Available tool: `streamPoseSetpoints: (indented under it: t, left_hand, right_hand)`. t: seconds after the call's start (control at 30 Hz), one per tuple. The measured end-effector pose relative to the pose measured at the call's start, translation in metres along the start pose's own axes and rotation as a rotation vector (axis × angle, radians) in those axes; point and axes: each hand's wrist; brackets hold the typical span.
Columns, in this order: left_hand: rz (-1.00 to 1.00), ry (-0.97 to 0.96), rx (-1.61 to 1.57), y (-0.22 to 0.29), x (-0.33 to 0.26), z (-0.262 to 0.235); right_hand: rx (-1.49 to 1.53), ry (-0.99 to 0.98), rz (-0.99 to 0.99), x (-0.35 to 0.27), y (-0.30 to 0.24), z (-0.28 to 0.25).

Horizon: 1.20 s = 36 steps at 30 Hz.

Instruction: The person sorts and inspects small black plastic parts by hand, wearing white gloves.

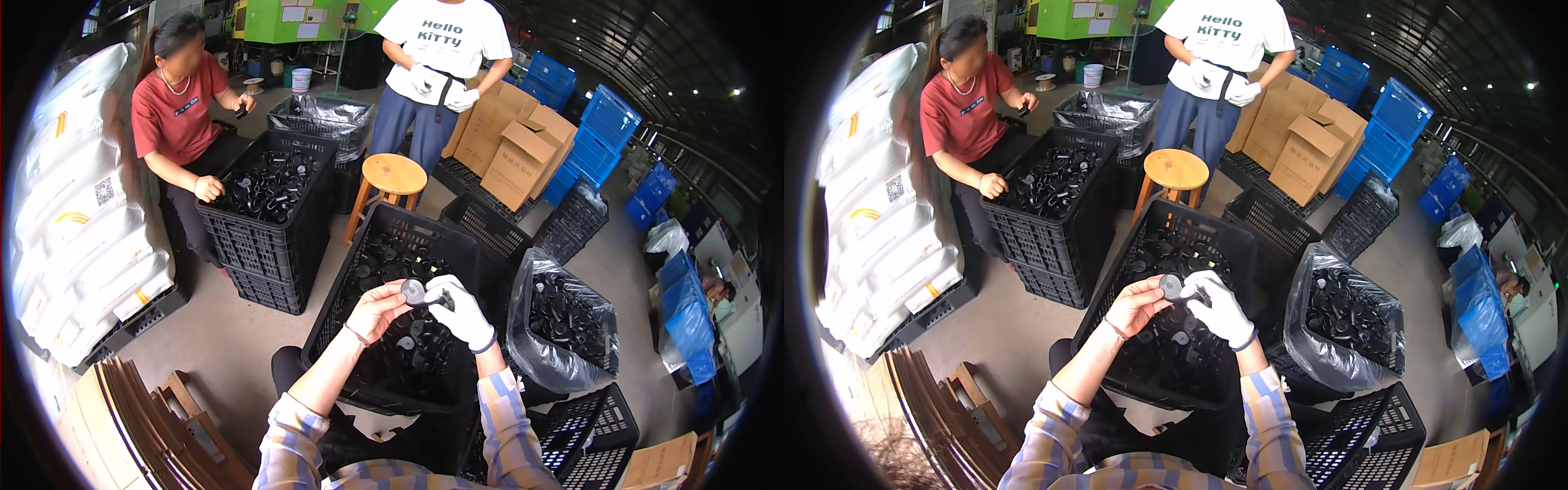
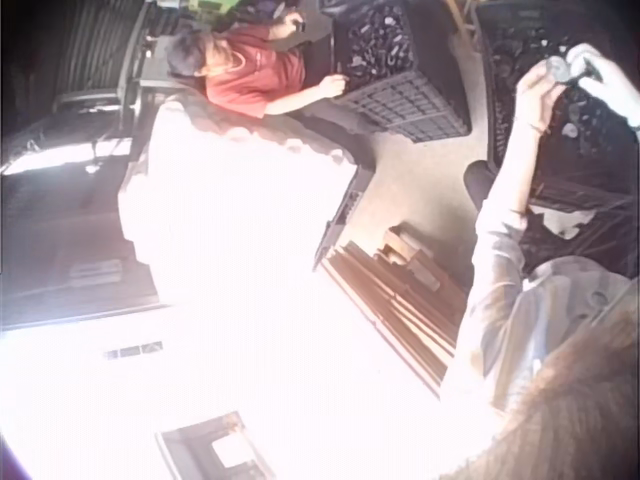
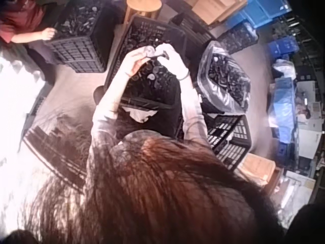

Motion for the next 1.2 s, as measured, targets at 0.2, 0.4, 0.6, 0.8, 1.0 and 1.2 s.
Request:
streamPoseSetpoints:
  t: [0.2,0.4,0.6,0.8,1.0,1.2]
  left_hand:
    - [0.052,-0.005,0.030,-0.002,0.001,0.001]
    - [0.054,0.006,0.044,-0.001,0.005,0.002]
    - [0.005,0.139,0.142,-0.013,0.005,-0.017]
    - [-0.440,0.737,0.298,-0.078,0.013,-0.126]
    - [-0.286,0.566,0.403,-0.084,0.003,-0.108]
    - [-0.318,0.666,0.501,-0.079,0.009,-0.106]
  right_hand:
    - [-0.016,0.001,-0.033,0.004,-0.004,-0.002]
    - [0.017,0.001,-0.029,0.005,0.005,-0.002]
    - [0.359,0.171,0.121,-0.007,0.044,0.022]
    - [0.628,0.440,0.948,-0.103,0.130,0.081]
    - [0.586,0.246,0.947,-0.095,0.114,0.107]
    - [0.851,0.268,0.924,-0.096,0.135,0.096]
Point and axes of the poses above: each hand's wrist, its own x-axis towards the middle knuckle, its own z-axis out of the palm, y = z × x, and after that the axes turned 7 degrees about -z, right-handed
